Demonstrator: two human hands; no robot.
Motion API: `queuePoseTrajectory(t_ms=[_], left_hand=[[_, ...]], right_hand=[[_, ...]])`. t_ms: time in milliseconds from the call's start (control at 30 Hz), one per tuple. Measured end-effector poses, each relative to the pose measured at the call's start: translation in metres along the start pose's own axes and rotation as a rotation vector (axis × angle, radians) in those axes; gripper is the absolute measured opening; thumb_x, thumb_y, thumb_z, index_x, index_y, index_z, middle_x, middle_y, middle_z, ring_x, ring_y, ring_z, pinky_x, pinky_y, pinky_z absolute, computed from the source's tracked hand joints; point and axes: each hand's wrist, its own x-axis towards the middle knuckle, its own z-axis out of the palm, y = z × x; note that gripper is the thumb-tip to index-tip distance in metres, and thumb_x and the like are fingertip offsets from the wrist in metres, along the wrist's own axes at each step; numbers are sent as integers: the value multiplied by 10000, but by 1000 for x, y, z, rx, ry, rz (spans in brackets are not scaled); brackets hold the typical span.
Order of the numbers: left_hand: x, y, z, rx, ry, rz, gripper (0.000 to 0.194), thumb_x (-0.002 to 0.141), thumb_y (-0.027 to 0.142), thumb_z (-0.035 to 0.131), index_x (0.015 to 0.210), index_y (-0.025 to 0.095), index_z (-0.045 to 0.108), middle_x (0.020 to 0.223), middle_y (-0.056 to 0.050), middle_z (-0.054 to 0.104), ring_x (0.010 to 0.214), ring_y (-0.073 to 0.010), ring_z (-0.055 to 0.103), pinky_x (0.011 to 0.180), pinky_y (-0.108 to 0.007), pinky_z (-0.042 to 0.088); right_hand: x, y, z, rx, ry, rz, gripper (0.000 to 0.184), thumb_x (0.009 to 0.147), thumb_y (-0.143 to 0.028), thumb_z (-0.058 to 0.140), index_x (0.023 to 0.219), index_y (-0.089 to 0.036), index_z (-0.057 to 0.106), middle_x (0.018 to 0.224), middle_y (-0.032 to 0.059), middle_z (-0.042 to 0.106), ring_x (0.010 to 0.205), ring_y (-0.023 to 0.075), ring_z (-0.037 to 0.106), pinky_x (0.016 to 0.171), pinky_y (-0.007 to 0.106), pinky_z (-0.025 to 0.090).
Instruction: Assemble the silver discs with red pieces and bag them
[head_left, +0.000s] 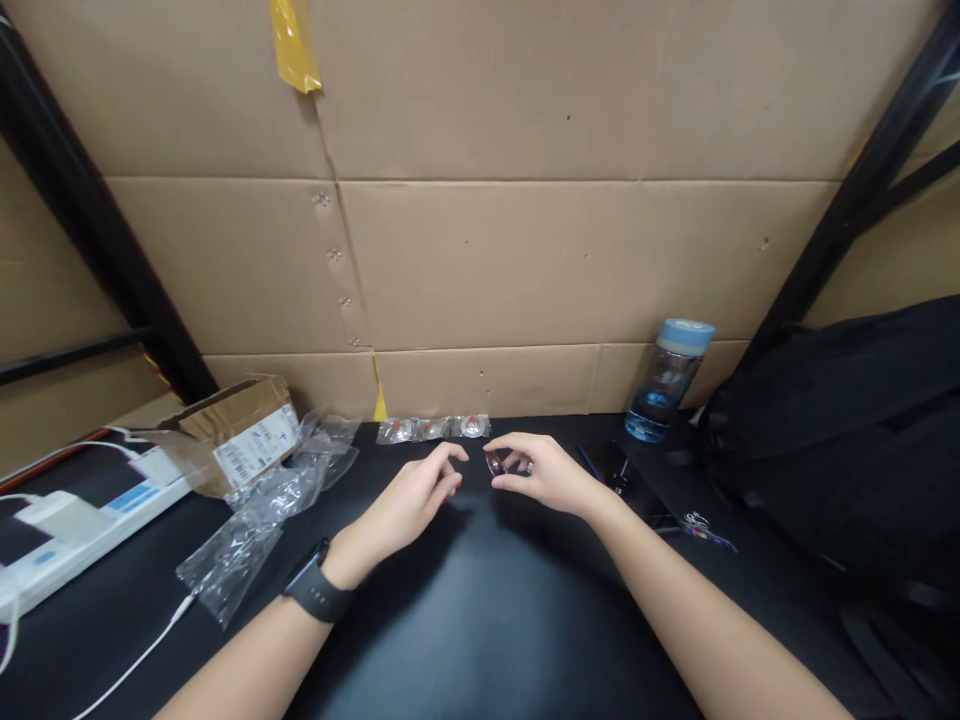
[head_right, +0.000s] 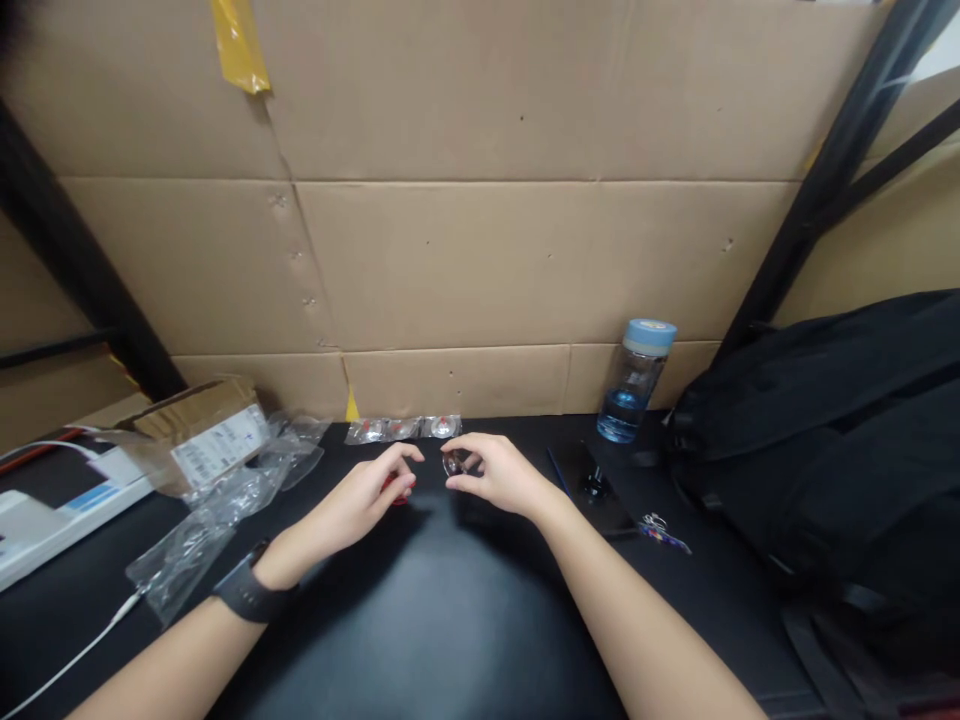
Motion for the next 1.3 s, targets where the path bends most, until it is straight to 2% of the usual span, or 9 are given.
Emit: queuePoseTrajectory(t_ms=[100, 200, 400, 600, 767, 967, 1100, 1300], left_hand=[[2, 1, 3, -77, 49, -17, 185, 984, 284, 518, 1160, 239, 552, 765, 36, 644, 653, -132, 584, 677, -239, 450], [3, -2, 8, -168, 98, -55, 134, 932, 326, 619, 1002, 211, 621, 808, 4, 690, 703, -142, 628, 679, -236, 481], [5, -7, 18, -350, 159, -141, 194, 868, 353, 702, 845, 162, 675, 831, -52, 737, 726, -170, 680, 696, -269, 539], [5, -6, 23, -509, 175, -86, 137, 835, 274, 723, 793, 154, 672, 894, -72, 742, 834, -192, 708, 809, -310, 569], [4, -8, 23, -413, 211, -52, 96, 808, 212, 721, 730, 157, 708, 950, -86, 740, 904, -212, 714, 800, -293, 573], [6, -3, 23, -402, 268, -142, 79, 795, 231, 735, 840, 166, 733, 825, -50, 761, 744, -183, 723, 725, -279, 575], [6, -2, 23, -381, 334, -121, 115, 787, 230, 742, 884, 170, 725, 845, -48, 763, 770, -184, 723, 695, -257, 562], [2, 0, 20, -219, 381, -64, 76, 831, 263, 718, 827, 191, 741, 761, -20, 728, 658, -153, 656, 614, -238, 526]], right_hand=[[0, -2, 11, 221, 9, 53, 472, 777, -321, 809, 1218, -234, 664, 1169, 79, 707, 898, 194, 714, 762, 303, 572], [0, -3, 21, 355, 3, 87, 521, 750, -313, 823, 1228, -214, 640, 1208, 97, 686, 929, 205, 715, 793, 329, 588], [0, -9, 33, 482, -17, 110, 509, 739, -314, 829, 1198, -211, 633, 1142, 82, 690, 983, 228, 720, 848, 369, 603], [-1, -15, 39, 541, -14, 85, 501, 748, -302, 829, 1202, -229, 630, 1202, 81, 659, 1048, 240, 711, 895, 380, 600], [-1, -16, 40, 551, -4, 71, 497, 743, -299, 837, 1191, -219, 638, 1225, 81, 643, 1031, 229, 712, 898, 367, 595], [-1, -16, 43, 600, 13, 82, 520, 728, -325, 854, 1186, -221, 632, 1210, 73, 660, 1031, 233, 711, 918, 385, 590], [0, -16, 47, 640, 47, 97, 532, 715, -351, 865, 1178, -224, 637, 1208, 75, 668, 1008, 236, 719, 879, 374, 607], [1, -16, 50, 677, 91, 100, 535, 698, -342, 878, 1180, -237, 672, 1250, 77, 648, 996, 235, 723, 848, 363, 618]])
